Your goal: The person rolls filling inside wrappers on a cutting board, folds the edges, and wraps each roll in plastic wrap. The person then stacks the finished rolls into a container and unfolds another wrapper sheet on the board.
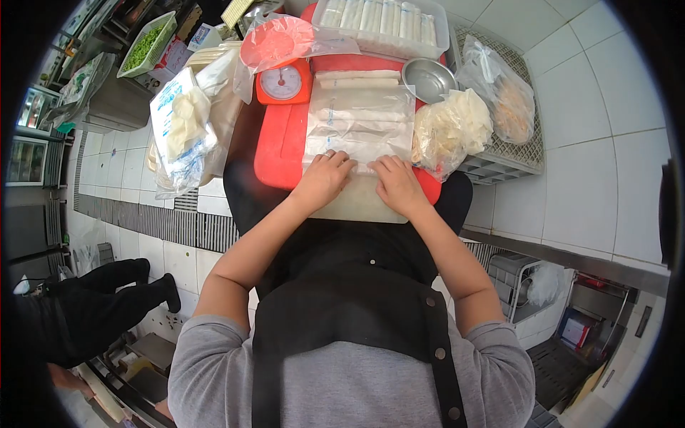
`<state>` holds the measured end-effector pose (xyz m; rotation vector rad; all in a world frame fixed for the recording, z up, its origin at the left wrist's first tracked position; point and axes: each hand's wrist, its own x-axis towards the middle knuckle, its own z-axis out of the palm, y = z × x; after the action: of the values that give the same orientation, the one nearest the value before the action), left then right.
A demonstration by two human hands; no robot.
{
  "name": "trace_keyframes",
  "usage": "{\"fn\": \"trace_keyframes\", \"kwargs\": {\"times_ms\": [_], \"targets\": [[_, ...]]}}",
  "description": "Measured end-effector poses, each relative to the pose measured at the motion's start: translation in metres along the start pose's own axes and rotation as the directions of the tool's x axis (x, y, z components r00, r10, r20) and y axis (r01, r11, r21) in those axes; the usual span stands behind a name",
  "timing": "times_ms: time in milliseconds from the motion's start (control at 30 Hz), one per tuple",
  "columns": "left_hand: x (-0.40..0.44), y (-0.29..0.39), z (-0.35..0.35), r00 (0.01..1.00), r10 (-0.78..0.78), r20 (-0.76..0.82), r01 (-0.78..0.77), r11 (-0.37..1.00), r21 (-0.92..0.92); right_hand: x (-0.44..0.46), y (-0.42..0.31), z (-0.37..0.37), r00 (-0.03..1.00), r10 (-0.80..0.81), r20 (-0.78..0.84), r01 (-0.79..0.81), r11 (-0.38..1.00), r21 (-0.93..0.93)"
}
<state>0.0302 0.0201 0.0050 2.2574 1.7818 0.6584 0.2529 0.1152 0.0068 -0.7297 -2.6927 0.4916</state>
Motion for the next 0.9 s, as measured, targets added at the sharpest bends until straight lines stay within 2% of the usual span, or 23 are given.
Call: {"fn": "trace_keyframes", "kwargs": {"times_ms": [67,167,233,333,433,567,633,733,767,800,833,900], "targets": [[0.0,-0.006,0.001,1.0,0.007,-0.011,-0.008,0.999,-0.034,0.006,0.008,0.0,0.999,0.009,0.039,-0.01,1.0,0.014],[-0.001,-0.011,0.002,0.999,0.012,0.051,-0.009,0.998,-0.055,0.007,0.018,-0.002,0.996,-0.03,0.079,0.024,0.997,0.08],[-0.009,-0.005,0.001,0.991,0.016,0.134,-0.002,0.995,-0.1,0.005,0.016,-0.01,0.974,-0.063,0.216,0.017,0.978,0.209],[-0.027,0.008,-0.005,0.975,-0.004,0.222,0.045,0.983,-0.179,-0.011,0.007,-0.014,0.949,-0.086,0.305,-0.016,0.948,0.317],[-0.036,0.017,-0.016,0.971,0.003,0.237,0.064,0.961,-0.271,-0.016,-0.001,-0.021,0.922,-0.069,0.381,-0.073,0.936,0.346],[-0.038,0.013,-0.018,0.977,-0.019,0.21,0.096,0.928,-0.361,-0.002,0.011,-0.03,0.905,-0.082,0.417,-0.062,0.945,0.32],[-0.035,0.012,-0.015,0.968,-0.051,0.244,0.143,0.915,-0.376,0.016,0.024,-0.028,0.934,0.001,0.356,-0.123,0.939,0.321],[-0.032,0.013,-0.01,0.96,-0.042,0.277,0.119,0.957,-0.266,0.064,0.042,-0.019,0.998,0.002,0.059,-0.015,0.975,0.221],[-0.03,0.017,-0.012,0.96,-0.042,0.277,0.119,0.956,-0.266,0.085,0.048,-0.014,1.0,0.011,0.005,-0.012,0.976,0.218],[-0.027,0.024,-0.018,0.973,-0.036,0.226,0.081,0.978,-0.192,0.105,0.055,-0.009,0.999,0.02,-0.05,-0.009,0.976,0.216],[-0.026,0.028,-0.021,0.984,-0.026,0.175,0.046,0.993,-0.112,0.123,0.063,0.001,0.998,0.02,-0.053,-0.008,0.976,0.216],[-0.025,0.031,-0.018,0.987,-0.037,0.159,0.05,0.996,-0.079,0.152,0.078,0.024,0.994,0.077,-0.071,-0.06,0.976,0.209]]}}
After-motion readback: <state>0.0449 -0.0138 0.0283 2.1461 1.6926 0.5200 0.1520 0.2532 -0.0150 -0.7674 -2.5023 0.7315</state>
